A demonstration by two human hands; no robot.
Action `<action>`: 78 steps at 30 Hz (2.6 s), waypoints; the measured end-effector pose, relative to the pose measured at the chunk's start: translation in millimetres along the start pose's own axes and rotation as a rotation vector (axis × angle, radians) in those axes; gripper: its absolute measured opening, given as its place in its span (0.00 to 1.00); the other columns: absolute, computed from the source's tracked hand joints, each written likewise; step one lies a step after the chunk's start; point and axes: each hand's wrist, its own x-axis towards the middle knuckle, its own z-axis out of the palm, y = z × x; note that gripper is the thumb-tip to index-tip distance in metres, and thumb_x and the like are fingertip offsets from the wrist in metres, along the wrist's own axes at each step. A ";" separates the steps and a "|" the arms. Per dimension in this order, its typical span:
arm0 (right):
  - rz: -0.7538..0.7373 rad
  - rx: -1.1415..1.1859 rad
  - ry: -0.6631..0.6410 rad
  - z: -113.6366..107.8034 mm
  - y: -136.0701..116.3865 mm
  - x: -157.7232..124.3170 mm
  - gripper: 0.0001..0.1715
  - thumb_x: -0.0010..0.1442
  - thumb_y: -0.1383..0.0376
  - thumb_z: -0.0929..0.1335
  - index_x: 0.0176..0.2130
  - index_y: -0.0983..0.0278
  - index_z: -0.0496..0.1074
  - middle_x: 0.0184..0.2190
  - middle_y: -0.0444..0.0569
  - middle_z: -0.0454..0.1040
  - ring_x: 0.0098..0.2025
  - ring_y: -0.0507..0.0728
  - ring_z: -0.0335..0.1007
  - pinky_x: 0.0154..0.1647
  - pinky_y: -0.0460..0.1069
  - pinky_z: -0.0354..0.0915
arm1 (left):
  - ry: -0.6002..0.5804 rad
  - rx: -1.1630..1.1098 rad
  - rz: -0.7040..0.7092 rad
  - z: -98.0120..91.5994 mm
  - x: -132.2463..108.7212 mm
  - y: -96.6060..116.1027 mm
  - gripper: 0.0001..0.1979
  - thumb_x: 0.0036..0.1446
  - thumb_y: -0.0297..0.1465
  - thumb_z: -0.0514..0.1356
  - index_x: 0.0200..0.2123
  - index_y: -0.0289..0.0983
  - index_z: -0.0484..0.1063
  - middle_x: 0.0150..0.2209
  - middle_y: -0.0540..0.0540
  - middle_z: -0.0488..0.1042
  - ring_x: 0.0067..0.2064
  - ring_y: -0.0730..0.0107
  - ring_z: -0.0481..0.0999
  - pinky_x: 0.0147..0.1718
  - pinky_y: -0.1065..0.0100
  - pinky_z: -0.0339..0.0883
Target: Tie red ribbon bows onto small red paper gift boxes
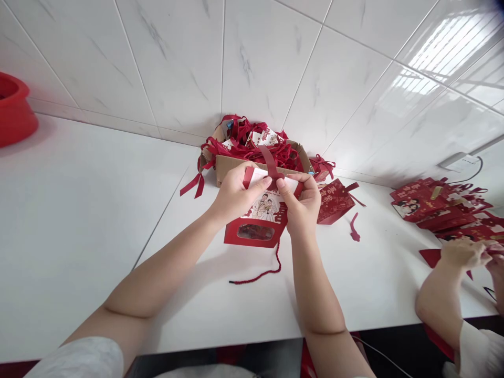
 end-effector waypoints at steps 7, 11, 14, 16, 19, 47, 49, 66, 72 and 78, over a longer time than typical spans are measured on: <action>0.009 0.061 -0.034 -0.3 -2.8 -3.3 0.13 0.55 0.56 0.71 0.37 0.59 0.66 0.36 0.45 0.72 0.38 0.53 0.70 0.41 0.49 0.68 | -0.023 -0.058 -0.003 -2.7 1.0 1.8 0.13 0.50 0.39 0.65 0.28 0.37 0.67 0.26 0.51 0.71 0.27 0.71 0.70 0.25 0.71 0.64; -0.011 0.036 -0.042 -0.9 -3.5 -4.2 0.12 0.56 0.57 0.70 0.38 0.59 0.66 0.37 0.45 0.72 0.39 0.54 0.70 0.43 0.50 0.68 | -0.025 -0.072 -0.011 -3.1 0.3 2.6 0.14 0.50 0.40 0.65 0.27 0.37 0.66 0.24 0.52 0.69 0.25 0.72 0.68 0.24 0.70 0.63; -0.020 0.026 -0.038 -1.0 -4.6 -4.8 0.12 0.56 0.57 0.70 0.38 0.59 0.66 0.37 0.46 0.72 0.39 0.54 0.70 0.43 0.50 0.68 | -0.023 -0.066 -0.013 -3.0 0.3 2.9 0.15 0.50 0.40 0.65 0.26 0.37 0.65 0.23 0.52 0.67 0.24 0.73 0.66 0.23 0.70 0.62; -0.030 0.033 -0.037 -1.0 -5.3 -5.3 0.11 0.56 0.58 0.70 0.38 0.59 0.66 0.37 0.46 0.72 0.39 0.54 0.70 0.44 0.51 0.67 | -0.014 -0.063 -0.011 -2.8 0.5 3.0 0.15 0.50 0.40 0.65 0.25 0.37 0.65 0.22 0.52 0.65 0.23 0.73 0.65 0.22 0.71 0.61; -0.047 0.035 -0.029 -1.0 -5.5 -5.7 0.10 0.57 0.59 0.70 0.38 0.59 0.67 0.38 0.46 0.72 0.40 0.54 0.69 0.46 0.51 0.66 | -0.009 -0.078 -0.019 -2.4 0.7 3.1 0.16 0.49 0.39 0.66 0.25 0.37 0.64 0.20 0.53 0.63 0.22 0.75 0.63 0.20 0.72 0.58; -0.112 0.051 -0.001 1.4 -7.3 -6.8 0.08 0.56 0.61 0.70 0.36 0.61 0.68 0.34 0.44 0.72 0.36 0.53 0.68 0.39 0.49 0.65 | 0.022 -0.043 -0.001 -1.6 0.8 3.9 0.18 0.48 0.41 0.67 0.23 0.37 0.62 0.19 0.55 0.62 0.20 0.77 0.62 0.18 0.74 0.57; -0.110 0.049 -0.004 1.6 -8.3 -6.9 0.09 0.56 0.61 0.70 0.36 0.61 0.68 0.34 0.44 0.72 0.35 0.52 0.68 0.39 0.49 0.65 | 0.028 -0.032 0.001 -1.0 0.3 4.1 0.18 0.48 0.40 0.67 0.23 0.37 0.62 0.19 0.54 0.63 0.20 0.77 0.62 0.18 0.74 0.58; -0.139 -0.006 0.006 1.8 -11.8 -7.8 0.11 0.55 0.61 0.72 0.36 0.62 0.68 0.35 0.45 0.73 0.37 0.53 0.70 0.42 0.50 0.67 | 0.033 -0.034 0.007 -1.0 -0.9 5.4 0.20 0.49 0.39 0.67 0.21 0.36 0.60 0.18 0.55 0.61 0.19 0.79 0.61 0.17 0.75 0.56; -0.126 -0.026 -0.003 1.0 -9.7 -7.7 0.12 0.55 0.60 0.71 0.37 0.61 0.68 0.35 0.46 0.73 0.38 0.54 0.70 0.41 0.51 0.67 | 0.034 -0.012 0.020 -1.6 -1.2 5.1 0.19 0.49 0.39 0.67 0.21 0.37 0.61 0.18 0.54 0.62 0.20 0.78 0.62 0.18 0.74 0.56; -0.121 -0.039 -0.008 0.7 -9.4 -8.0 0.12 0.55 0.59 0.71 0.37 0.61 0.68 0.36 0.47 0.73 0.39 0.55 0.71 0.43 0.52 0.67 | 0.039 -0.002 0.031 -1.3 -0.6 4.6 0.19 0.49 0.40 0.67 0.22 0.37 0.60 0.18 0.54 0.62 0.20 0.77 0.62 0.18 0.73 0.56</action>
